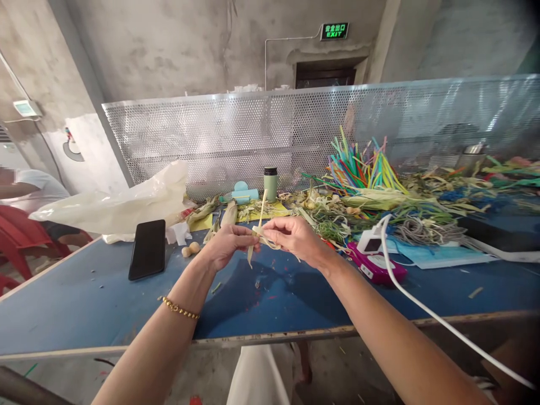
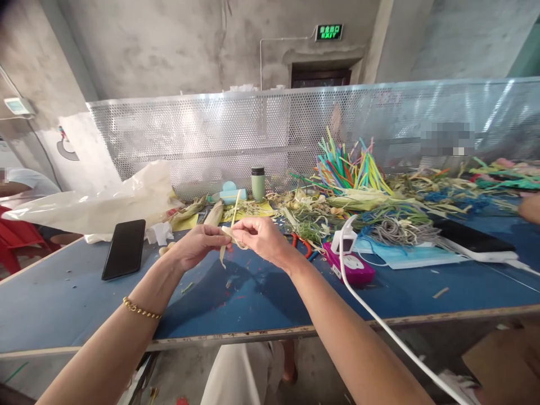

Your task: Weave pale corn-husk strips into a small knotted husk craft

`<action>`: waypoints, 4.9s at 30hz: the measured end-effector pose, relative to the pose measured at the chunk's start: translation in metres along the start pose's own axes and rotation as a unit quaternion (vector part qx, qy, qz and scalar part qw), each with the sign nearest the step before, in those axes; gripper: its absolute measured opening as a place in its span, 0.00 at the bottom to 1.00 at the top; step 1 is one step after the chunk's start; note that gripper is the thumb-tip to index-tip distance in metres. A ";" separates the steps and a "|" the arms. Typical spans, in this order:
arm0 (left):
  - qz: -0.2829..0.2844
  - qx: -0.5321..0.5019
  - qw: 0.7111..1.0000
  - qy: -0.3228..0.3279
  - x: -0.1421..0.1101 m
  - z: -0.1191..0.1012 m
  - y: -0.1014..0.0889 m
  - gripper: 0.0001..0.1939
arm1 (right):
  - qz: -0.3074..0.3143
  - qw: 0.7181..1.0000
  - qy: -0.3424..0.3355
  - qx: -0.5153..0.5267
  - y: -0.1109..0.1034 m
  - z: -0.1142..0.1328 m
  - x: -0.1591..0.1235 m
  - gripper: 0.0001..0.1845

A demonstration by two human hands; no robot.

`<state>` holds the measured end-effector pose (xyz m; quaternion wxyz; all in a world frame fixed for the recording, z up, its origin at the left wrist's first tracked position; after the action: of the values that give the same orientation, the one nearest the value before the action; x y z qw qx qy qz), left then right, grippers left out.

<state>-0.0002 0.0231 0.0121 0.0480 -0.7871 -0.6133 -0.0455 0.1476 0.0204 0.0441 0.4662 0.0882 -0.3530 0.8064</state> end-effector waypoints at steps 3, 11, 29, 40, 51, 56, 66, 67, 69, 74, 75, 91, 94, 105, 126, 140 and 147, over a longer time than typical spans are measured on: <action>0.012 -0.009 1.000 0.005 -0.001 -0.001 0.002 0.13 | -0.035 0.997 0.008 -0.069 -0.004 -0.008 0.003 0.19; -0.006 0.027 0.999 0.019 0.001 -0.001 0.000 0.14 | -0.070 0.984 0.023 -0.160 -0.008 -0.009 0.003 0.14; -0.021 0.059 0.998 0.020 0.000 0.001 0.004 0.09 | -0.037 0.987 0.084 -0.131 0.002 -0.014 0.001 0.09; 0.000 0.051 0.998 0.031 0.000 0.001 0.008 0.06 | -0.027 0.997 0.057 -0.043 0.008 -0.026 0.005 0.26; -0.068 0.176 0.981 0.039 0.006 0.009 0.000 0.04 | -0.135 0.868 -0.172 -0.445 0.006 0.022 -0.002 0.07; -0.042 0.172 0.983 0.042 0.006 0.009 0.006 0.04 | -0.085 0.891 -0.131 -0.425 0.016 0.011 0.005 0.07; 0.034 0.183 0.982 0.041 -0.005 -0.007 0.026 0.05 | -0.220 0.925 -0.141 -0.278 -0.017 0.021 0.008 0.08; 0.042 0.191 0.980 0.037 -0.005 -0.006 0.027 0.05 | -0.234 0.918 -0.148 -0.283 -0.018 0.024 0.007 0.08; 0.055 0.199 0.978 0.026 -0.006 -0.005 0.030 0.04 | -0.253 0.912 -0.164 -0.280 -0.021 0.030 0.004 0.08; 0.072 0.171 0.983 0.016 -0.009 -0.005 0.033 0.02 | -0.310 0.900 -0.168 -0.256 -0.029 0.042 -0.007 0.09; 0.074 0.160 0.984 0.016 -0.010 -0.006 0.033 0.02 | -0.318 0.899 -0.162 -0.255 -0.030 0.042 -0.008 0.10; -0.035 -0.068 0.997 0.008 0.009 0.011 0.008 0.13 | -0.138 0.986 0.076 -0.047 -0.027 -0.016 0.009 0.23; -0.021 -0.078 0.997 0.011 0.012 0.016 0.012 0.13 | -0.105 0.989 0.100 -0.009 -0.013 -0.018 0.008 0.23; -0.003 -0.095 0.995 -0.027 0.007 0.018 0.021 0.14 | -0.060 0.989 0.114 -0.077 -0.011 -0.022 0.004 0.18; -0.103 0.192 0.971 0.095 0.014 0.012 0.014 0.03 | -0.105 0.900 -0.078 -0.416 -0.006 0.003 0.013 0.09; -0.034 0.038 0.999 0.013 0.009 0.015 0.024 0.04 | -0.102 0.910 -0.138 -0.377 0.002 0.011 0.014 0.09; -0.013 -0.108 0.994 -0.015 0.009 0.018 0.024 0.06 | -0.288 0.866 -0.172 -0.370 -0.035 0.020 0.000 0.10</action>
<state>0.0253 0.0288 -0.0054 -0.0472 -0.7801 -0.6157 -0.1003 0.1719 0.0182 0.0759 0.6081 0.1445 -0.6592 0.4181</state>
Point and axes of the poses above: each hand's wrist, its own x-axis towards the middle knuckle, its own y-axis out of the palm, z = x × y, the point moved 7 cm from there along x, towards the middle knuckle, and after that the axes turned 5 degrees about -x, right-handed, at the moved point
